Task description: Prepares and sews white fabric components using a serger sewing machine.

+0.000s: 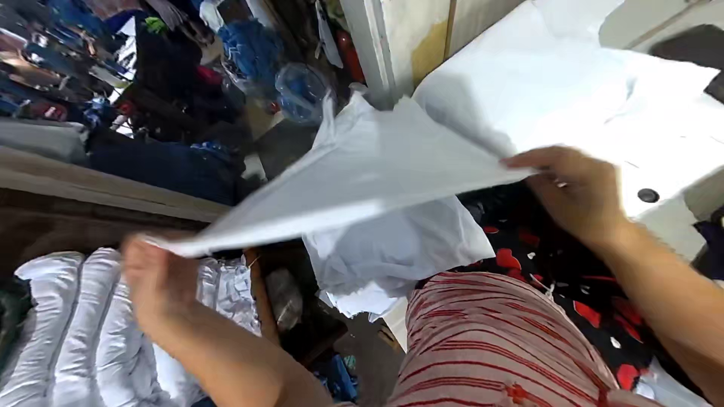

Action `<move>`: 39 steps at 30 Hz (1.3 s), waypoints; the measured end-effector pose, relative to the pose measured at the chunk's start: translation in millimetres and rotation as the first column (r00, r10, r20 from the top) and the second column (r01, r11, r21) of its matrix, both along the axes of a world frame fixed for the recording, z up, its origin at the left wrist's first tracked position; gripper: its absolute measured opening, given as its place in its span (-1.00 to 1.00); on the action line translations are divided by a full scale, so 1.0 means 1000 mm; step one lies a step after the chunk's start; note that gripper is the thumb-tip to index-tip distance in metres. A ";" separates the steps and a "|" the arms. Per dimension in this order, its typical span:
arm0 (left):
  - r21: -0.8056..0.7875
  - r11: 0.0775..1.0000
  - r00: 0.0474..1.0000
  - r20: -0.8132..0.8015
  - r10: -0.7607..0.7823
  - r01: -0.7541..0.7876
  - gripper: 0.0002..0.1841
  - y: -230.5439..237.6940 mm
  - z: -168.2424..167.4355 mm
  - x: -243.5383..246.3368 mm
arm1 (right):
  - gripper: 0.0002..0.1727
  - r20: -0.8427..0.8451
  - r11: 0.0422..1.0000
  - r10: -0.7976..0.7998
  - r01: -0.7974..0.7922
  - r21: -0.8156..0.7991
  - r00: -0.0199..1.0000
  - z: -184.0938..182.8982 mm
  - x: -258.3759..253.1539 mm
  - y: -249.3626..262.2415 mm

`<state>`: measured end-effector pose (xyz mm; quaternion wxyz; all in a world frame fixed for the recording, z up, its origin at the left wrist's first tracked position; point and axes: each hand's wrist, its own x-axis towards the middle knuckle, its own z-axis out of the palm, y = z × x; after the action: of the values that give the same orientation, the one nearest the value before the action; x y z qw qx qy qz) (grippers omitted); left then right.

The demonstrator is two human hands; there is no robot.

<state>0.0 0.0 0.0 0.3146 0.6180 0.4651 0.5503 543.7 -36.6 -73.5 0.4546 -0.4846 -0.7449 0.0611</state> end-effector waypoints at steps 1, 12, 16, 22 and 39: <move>-0.170 0.985 1.000 -0.005 -0.003 0.002 -0.76 -0.015 -0.025 -0.011 | -0.73 -0.011 0.997 0.041 -0.042 -0.067 0.999 -0.025 -0.004 -0.005; -0.574 0.802 0.585 -0.712 -0.388 -0.166 -0.57 0.077 -0.113 0.145 | -0.71 -0.133 0.845 0.151 -0.198 -0.497 0.980 -0.095 0.002 -0.090; -0.286 0.865 0.555 -0.673 -0.488 0.413 -0.76 0.100 -0.130 0.326 | -0.69 -0.184 0.903 -0.117 0.028 -0.429 0.976 -0.096 0.029 -0.107; -0.134 0.410 0.177 -0.752 -0.636 0.902 -0.60 0.037 -0.160 0.492 | -0.71 -0.288 0.838 -0.473 0.325 -0.438 0.833 -0.096 0.060 -0.132; 0.130 0.450 0.463 -0.391 -0.795 0.883 -0.75 0.078 -0.152 0.513 | -0.77 -0.105 0.857 -0.487 0.452 -0.249 0.867 -0.056 0.101 -0.036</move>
<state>513.3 78.3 -151.9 0.3765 0.8776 0.0379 0.2943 645.0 -72.7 -129.6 0.4598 -0.6917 -0.5527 0.0682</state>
